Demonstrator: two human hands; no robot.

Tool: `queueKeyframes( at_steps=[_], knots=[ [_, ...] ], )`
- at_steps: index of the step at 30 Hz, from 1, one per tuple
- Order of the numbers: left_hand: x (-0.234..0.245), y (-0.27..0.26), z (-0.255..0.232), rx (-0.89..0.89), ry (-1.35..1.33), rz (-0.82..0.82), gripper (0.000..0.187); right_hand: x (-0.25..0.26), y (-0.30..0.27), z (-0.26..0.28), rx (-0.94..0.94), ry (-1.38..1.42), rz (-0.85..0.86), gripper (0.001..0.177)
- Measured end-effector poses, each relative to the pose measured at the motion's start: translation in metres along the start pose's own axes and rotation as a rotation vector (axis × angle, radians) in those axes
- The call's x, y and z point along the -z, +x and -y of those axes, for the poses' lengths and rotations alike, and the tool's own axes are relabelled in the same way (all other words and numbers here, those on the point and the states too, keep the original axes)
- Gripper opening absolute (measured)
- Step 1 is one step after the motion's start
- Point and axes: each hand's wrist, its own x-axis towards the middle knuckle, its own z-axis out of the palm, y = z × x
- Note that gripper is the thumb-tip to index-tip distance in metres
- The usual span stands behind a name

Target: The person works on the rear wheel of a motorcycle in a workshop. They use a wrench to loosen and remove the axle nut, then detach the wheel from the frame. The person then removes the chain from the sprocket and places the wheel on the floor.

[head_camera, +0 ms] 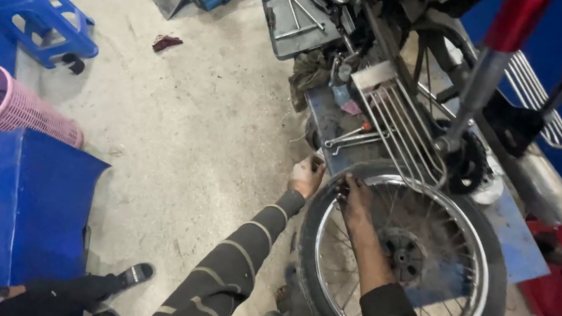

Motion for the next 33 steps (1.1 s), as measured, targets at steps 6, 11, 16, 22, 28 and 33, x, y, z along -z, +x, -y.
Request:
queueKeyframes(
  at_steps=[6, 11, 16, 22, 28, 33],
  knots=[
    [0.010, 0.062, -0.004, -0.005, 0.036, 0.002, 0.029, -0.027, 0.059, 0.008, 0.042, -0.094, -0.050, 0.028],
    [0.020, 0.128, 0.004, -0.020, 0.058, 0.080, 0.035, -0.070, 0.097, 0.034, -0.055, -0.210, -0.061, 0.040],
    [0.042, 0.179, -0.005, 0.000, 0.076, 0.070, 0.040, -0.099, 0.121, 0.044, -0.012, -0.092, -0.080, 0.029],
    [0.079, 0.282, 0.009, 0.021, 0.103, 0.134, 0.050, -0.157, 0.152, 0.047, -0.015, -0.058, -0.090, 0.022],
    [0.152, 0.384, -0.014, -0.031, 0.204, 0.129, 0.042, -0.253, 0.186, 0.080, -0.084, -0.070, -0.134, 0.037],
    [0.181, 0.452, -0.018, -0.096, 0.221, 0.138, 0.027, -0.300, 0.266, 0.094, -0.090, -0.170, -0.148, 0.076]
  ],
)
